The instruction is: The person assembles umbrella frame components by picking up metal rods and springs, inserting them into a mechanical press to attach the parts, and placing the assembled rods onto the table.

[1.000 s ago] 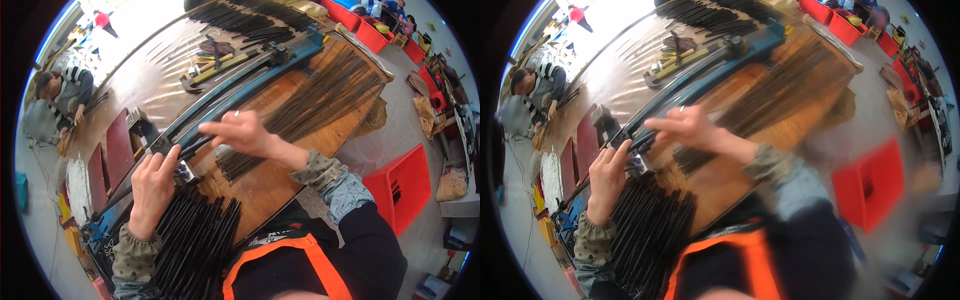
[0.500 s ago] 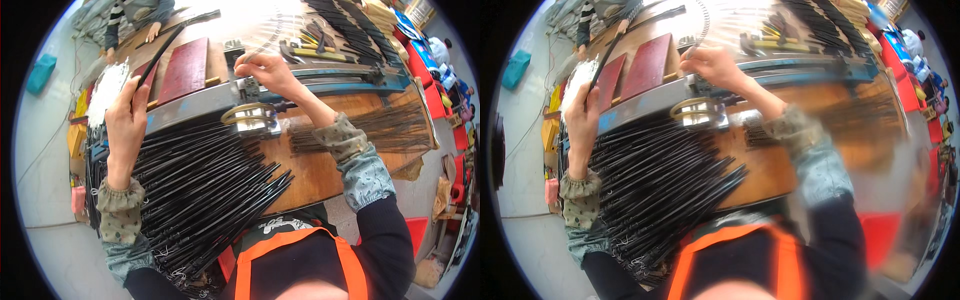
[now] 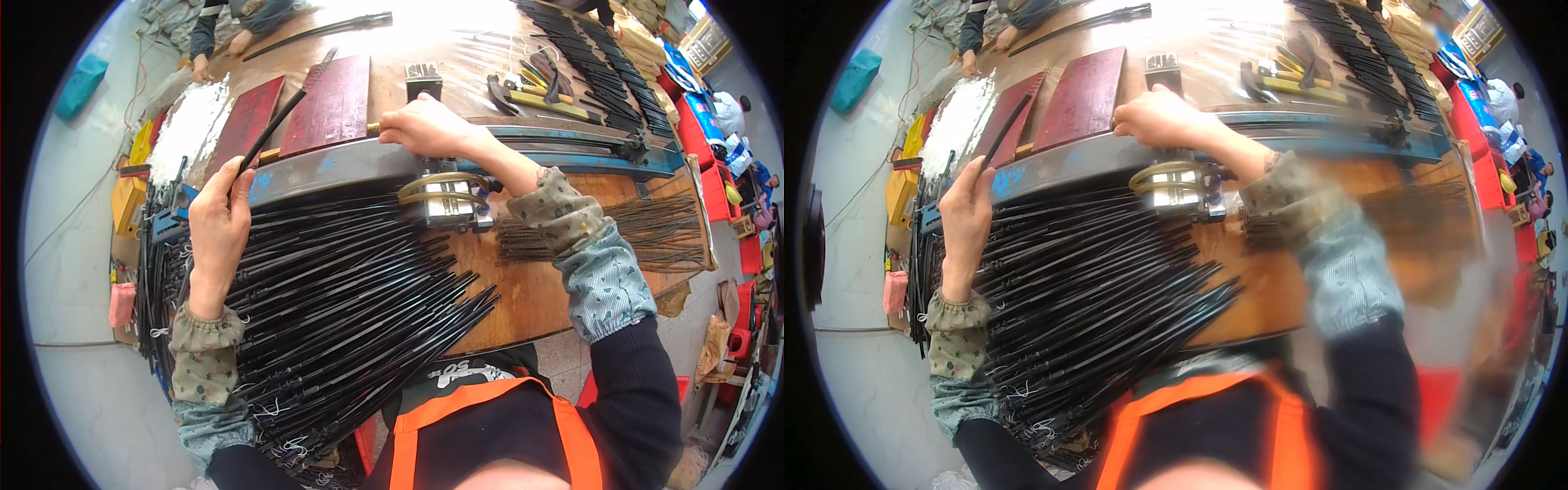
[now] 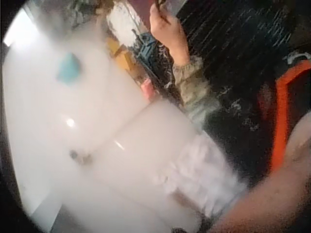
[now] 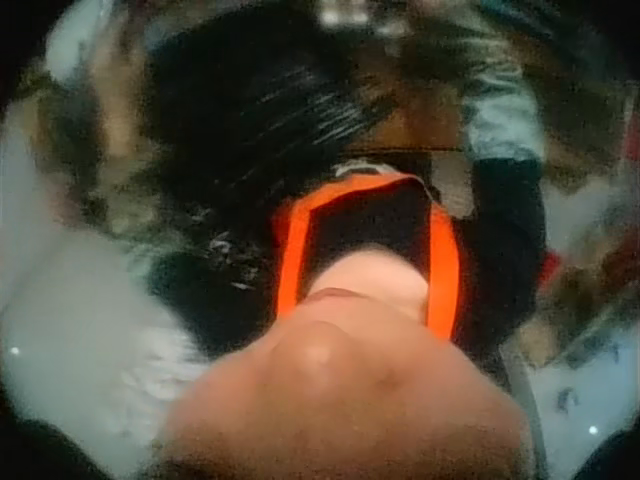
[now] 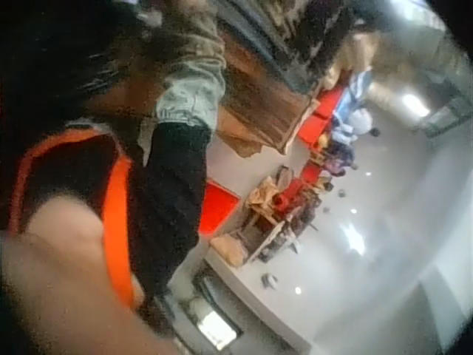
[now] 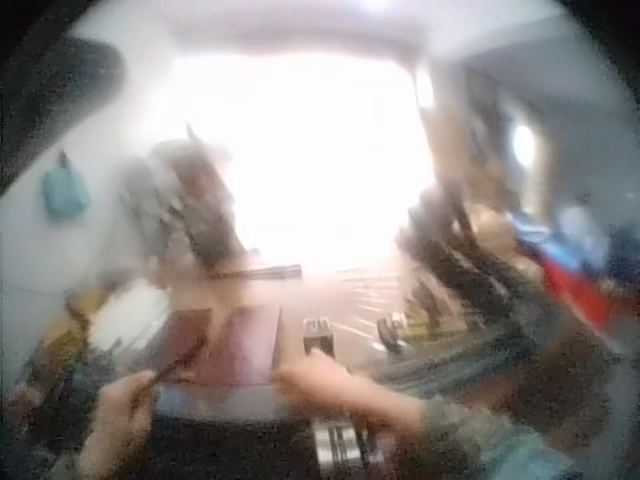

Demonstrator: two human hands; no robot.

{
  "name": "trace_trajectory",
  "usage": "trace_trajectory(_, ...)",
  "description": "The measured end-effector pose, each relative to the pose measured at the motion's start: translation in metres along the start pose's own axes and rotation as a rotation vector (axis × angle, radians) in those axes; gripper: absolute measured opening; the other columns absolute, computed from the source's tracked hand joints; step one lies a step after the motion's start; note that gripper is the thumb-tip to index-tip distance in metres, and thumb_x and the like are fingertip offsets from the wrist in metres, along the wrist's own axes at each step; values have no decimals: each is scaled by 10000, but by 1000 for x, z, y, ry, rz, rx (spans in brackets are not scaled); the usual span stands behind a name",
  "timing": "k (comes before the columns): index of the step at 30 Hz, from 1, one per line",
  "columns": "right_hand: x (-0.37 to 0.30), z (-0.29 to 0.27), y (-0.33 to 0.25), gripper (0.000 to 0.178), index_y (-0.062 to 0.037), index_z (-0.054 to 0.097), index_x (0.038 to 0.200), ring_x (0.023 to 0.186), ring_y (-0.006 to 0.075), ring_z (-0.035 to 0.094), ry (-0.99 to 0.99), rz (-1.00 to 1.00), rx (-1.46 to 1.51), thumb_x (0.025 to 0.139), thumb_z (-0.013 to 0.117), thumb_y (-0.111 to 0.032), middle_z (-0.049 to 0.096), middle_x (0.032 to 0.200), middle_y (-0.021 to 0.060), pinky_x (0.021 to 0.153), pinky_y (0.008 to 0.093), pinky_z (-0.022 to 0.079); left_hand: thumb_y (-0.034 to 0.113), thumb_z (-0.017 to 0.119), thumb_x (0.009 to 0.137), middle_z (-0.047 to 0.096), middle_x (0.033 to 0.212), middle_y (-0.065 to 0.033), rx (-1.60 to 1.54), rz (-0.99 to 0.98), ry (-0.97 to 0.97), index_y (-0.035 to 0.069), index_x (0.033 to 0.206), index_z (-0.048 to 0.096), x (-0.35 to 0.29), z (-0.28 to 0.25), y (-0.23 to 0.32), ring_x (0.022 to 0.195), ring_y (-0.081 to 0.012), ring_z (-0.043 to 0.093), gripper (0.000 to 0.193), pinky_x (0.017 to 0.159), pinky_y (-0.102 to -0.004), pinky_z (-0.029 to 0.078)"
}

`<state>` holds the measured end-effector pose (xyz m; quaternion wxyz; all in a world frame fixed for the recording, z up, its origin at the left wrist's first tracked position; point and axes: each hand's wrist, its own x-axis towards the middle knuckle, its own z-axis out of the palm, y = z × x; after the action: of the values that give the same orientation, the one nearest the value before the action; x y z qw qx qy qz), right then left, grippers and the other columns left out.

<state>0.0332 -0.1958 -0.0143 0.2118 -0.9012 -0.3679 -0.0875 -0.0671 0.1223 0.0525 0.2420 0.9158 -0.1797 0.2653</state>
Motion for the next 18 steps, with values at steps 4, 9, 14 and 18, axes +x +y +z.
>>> trace_trajectory(4,-29,-14,19,92,-97,647,992,680,272,664,304,24,-271,928,625,-159,666,740,104,648,392,502,166,664,942,696,924,-190,64,7,-5,1,1098,683,2,0,-15,775,-317,684,228,678,-357,520)
trace_trajectory(9,-157,-52,101,48,-80,669,936,943,259,660,325,236,-447,903,637,-94,707,906,76,912,372,388,206,671,905,710,953,-138,205,95,-127,118,1095,712,3,13,-29,816,-323,689,213,690,-392,546)
trace_trajectory(14,-238,-109,136,98,-49,657,886,824,286,649,382,213,-581,924,618,-130,684,848,122,771,410,473,293,598,940,657,803,-118,7,419,-213,133,972,659,42,123,31,767,-315,687,174,638,-433,546)
trace_trajectory(18,-270,-103,172,76,-27,624,926,811,294,597,404,334,-484,939,609,-100,640,847,120,765,382,436,330,601,949,631,774,-124,12,363,-237,89,948,624,53,158,44,744,-345,654,242,642,-451,524)
